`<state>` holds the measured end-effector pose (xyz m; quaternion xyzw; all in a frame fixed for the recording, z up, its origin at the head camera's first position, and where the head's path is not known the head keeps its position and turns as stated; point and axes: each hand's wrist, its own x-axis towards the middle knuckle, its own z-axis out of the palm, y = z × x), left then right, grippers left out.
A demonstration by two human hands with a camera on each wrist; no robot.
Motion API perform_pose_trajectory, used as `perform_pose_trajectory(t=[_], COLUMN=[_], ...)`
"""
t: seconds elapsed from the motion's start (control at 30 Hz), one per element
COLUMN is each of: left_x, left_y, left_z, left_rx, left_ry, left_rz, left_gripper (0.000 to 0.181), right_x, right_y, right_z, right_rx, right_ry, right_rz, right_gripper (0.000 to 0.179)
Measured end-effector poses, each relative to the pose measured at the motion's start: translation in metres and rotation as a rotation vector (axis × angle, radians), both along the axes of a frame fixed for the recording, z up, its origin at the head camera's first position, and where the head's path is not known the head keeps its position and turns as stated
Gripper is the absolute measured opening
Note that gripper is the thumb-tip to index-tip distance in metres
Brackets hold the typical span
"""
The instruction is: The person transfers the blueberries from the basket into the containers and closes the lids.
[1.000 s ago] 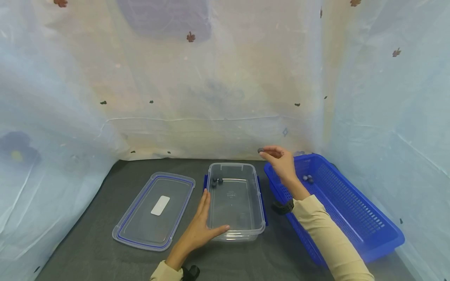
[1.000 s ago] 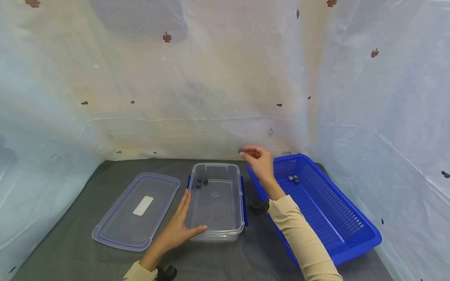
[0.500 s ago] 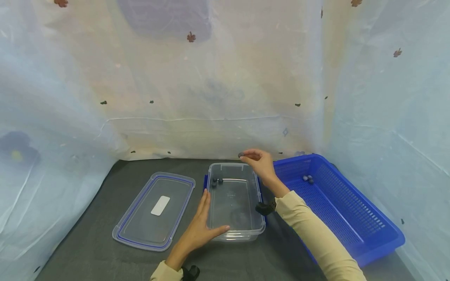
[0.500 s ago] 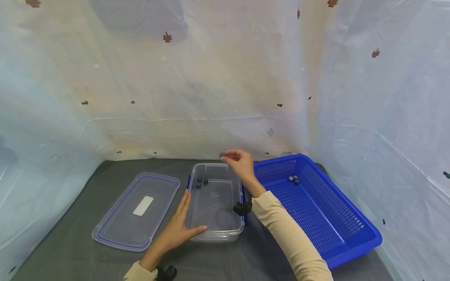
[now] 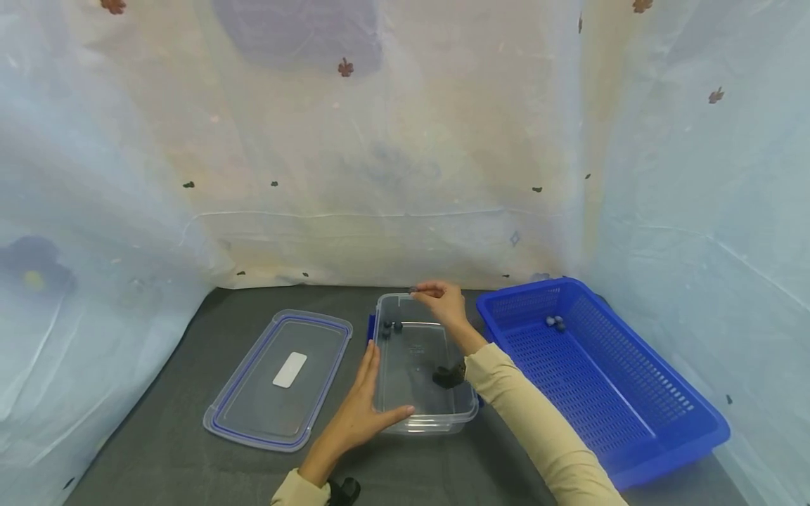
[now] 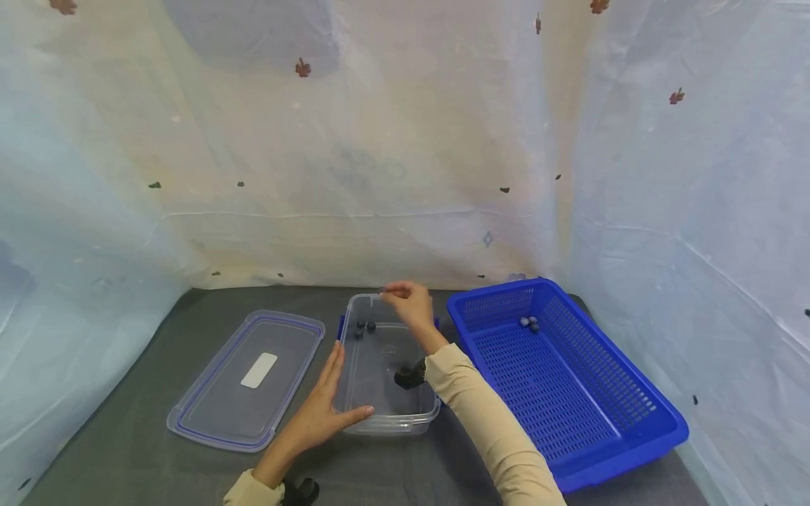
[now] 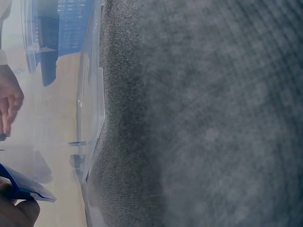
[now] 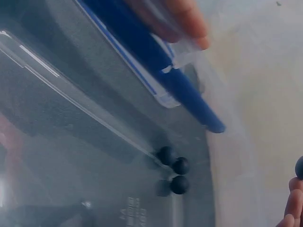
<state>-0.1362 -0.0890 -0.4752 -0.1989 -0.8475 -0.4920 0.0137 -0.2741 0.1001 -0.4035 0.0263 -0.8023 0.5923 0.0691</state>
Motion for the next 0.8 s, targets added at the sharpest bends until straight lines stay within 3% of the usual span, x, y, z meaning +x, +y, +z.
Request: perform_pose_trajectory(t=[0.2, 0.6, 0.8], left_x=[0.0, 0.0, 0.0], left_y=[0.001, 0.001, 0.0], left_z=[0.0, -0.002, -0.003], left_rx=[-0.01, -0.01, -0.003], left_ry=[-0.017, -0.02, -0.016], left_rz=[0.005, 0.009, 0.011], left_gripper=[0.119, 0.119, 0.118], right_x=[-0.002, -0.011, -0.013], right_y=[-0.011, -0.03, -0.036], right_z=[-0.014, -0.042, -0.055], right_rx=[0.003, 0.168, 0.218], right_ry=[-0.015, 0.052, 0.024], right_rz=[-0.002, -0.016, -0.021], right_gripper=[0.022, 0.02, 0.019])
